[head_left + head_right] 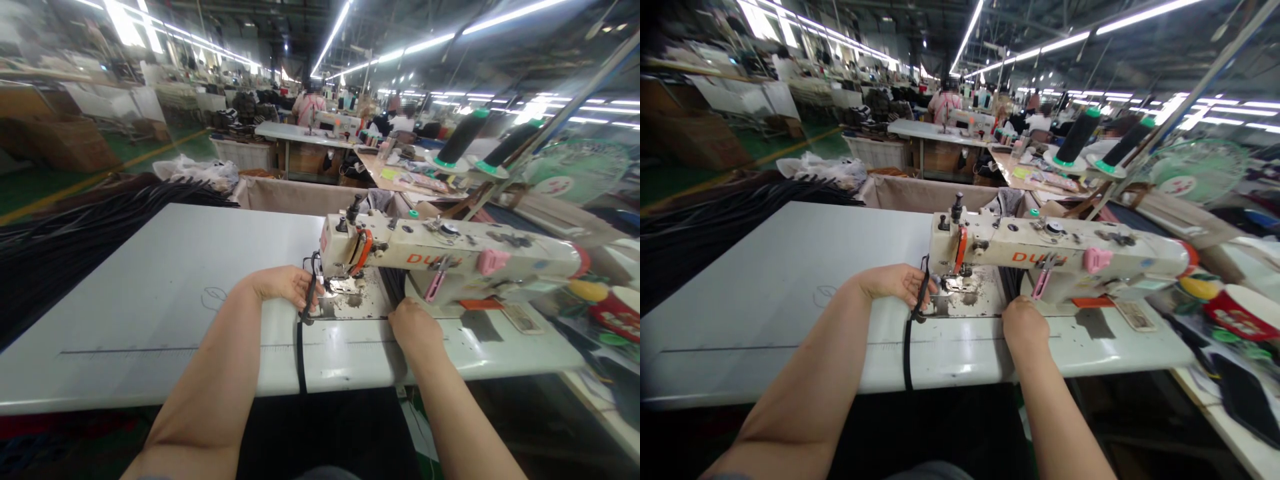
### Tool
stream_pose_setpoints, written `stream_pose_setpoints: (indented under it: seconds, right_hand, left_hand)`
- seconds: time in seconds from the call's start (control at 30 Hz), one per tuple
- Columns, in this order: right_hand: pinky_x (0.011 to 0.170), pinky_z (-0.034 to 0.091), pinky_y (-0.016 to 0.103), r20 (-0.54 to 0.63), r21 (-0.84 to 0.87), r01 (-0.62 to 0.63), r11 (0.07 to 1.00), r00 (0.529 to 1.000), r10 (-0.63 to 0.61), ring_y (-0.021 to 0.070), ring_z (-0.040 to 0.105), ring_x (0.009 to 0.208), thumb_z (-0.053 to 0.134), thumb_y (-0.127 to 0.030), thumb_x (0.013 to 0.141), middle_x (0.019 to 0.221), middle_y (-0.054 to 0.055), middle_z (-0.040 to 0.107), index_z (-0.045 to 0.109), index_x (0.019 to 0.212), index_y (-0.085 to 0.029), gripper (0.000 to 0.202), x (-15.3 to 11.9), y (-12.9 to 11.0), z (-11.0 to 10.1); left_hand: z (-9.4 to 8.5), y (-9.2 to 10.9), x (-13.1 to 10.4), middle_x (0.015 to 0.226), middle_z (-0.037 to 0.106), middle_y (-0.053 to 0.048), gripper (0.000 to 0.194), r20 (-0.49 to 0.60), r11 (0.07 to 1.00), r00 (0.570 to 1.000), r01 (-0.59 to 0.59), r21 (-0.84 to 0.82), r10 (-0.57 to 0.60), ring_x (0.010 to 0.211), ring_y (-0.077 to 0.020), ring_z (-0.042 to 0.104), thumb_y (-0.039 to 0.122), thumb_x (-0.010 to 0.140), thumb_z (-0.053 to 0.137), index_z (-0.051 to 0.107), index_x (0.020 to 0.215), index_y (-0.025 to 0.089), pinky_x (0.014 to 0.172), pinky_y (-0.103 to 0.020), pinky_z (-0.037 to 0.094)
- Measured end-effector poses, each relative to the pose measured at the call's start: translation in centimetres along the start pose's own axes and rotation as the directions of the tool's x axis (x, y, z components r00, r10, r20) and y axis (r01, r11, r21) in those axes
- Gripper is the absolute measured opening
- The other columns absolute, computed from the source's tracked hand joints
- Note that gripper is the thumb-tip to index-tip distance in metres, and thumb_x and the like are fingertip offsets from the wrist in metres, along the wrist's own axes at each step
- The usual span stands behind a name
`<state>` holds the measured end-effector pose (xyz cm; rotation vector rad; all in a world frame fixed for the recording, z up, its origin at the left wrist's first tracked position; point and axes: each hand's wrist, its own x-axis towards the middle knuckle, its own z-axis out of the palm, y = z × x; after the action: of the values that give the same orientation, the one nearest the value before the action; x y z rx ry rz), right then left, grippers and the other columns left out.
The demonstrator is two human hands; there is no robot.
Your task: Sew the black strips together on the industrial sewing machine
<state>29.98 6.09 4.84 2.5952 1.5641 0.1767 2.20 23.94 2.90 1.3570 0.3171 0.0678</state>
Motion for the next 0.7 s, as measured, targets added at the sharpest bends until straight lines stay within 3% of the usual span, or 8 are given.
stream_pose_setpoints:
  seconds: [0.17, 0.37, 0.5, 0.6, 0.7]
  right_hand:
    - [0.073, 0.058, 0.042, -0.007, 0.0, -0.014, 1.0, 1.0, 0.014, 0.0391, 0.077, 0.094, 0.04, -0.006, 0.094, 0.099, 0.035, 0.072, 0.062, 0.112, 0.008, 0.031, -0.2, -0.4, 0.0]
    - [0.078, 0.057, 0.037, 0.111, 0.117, -0.037, 0.992, 0.994, 0.024, 0.035, 0.077, 0.095, 0.059, -0.012, 0.088, 0.095, 0.027, 0.076, 0.067, 0.108, 0.0, 0.025, 0.7, 0.9, -0.7]
    - [0.083, 0.054, 0.041, 0.148, 0.232, -0.09, 0.969, 0.987, 0.057, 0.0368, 0.076, 0.099, 0.055, -0.013, 0.091, 0.1, 0.029, 0.076, 0.066, 0.108, -0.001, 0.024, 0.8, 1.3, -0.8]
    - [0.088, 0.052, 0.045, 0.148, 0.36, -0.146, 0.921, 0.984, 0.099, 0.0384, 0.073, 0.106, 0.049, -0.014, 0.095, 0.109, 0.034, 0.072, 0.064, 0.111, 0.001, 0.026, 0.6, 1.3, -0.7]
    - [0.075, 0.055, 0.04, 0.225, 0.55, -0.224, 0.804, 0.967, 0.116, 0.0321, 0.076, 0.085, 0.049, -0.015, 0.093, 0.093, 0.027, 0.076, 0.065, 0.098, -0.005, 0.02, 0.4, 1.6, -0.7]
  left_hand:
    - [-0.2, -0.3, 0.2, 0.101, 0.078, -0.012, 0.053, 0.02, 1.0, 1.0, -0.007, -0.01, 0.007, 0.094, -0.0219, 0.076, 0.008, 0.068, 0.087, 0.071, 0.117, 0.015, 0.081, -0.03, 0.062]
    - [-0.4, -0.6, 0.4, 0.103, 0.078, -0.012, 0.055, 0.014, 1.0, 1.0, -0.001, 0.002, 0.001, 0.095, -0.0227, 0.076, 0.011, 0.063, 0.091, 0.071, 0.115, 0.015, 0.084, -0.032, 0.061]
    - [-0.3, -0.4, 0.4, 0.101, 0.078, -0.011, 0.055, 0.033, 1.0, 0.999, -0.002, 0.007, 0.001, 0.094, -0.0224, 0.076, 0.012, 0.064, 0.091, 0.071, 0.115, 0.015, 0.083, -0.032, 0.061]
    - [-0.3, -0.2, 0.3, 0.101, 0.078, -0.011, 0.055, 0.041, 1.0, 0.999, -0.003, 0.015, 0.002, 0.095, -0.0216, 0.075, 0.011, 0.064, 0.09, 0.07, 0.115, 0.015, 0.085, -0.032, 0.06]
    - [-0.3, -0.2, 0.3, 0.102, 0.078, -0.011, 0.056, 0.04, 1.0, 0.999, 0.0, 0.024, -0.001, 0.097, -0.0217, 0.075, 0.011, 0.064, 0.091, 0.07, 0.116, 0.016, 0.087, -0.033, 0.06]
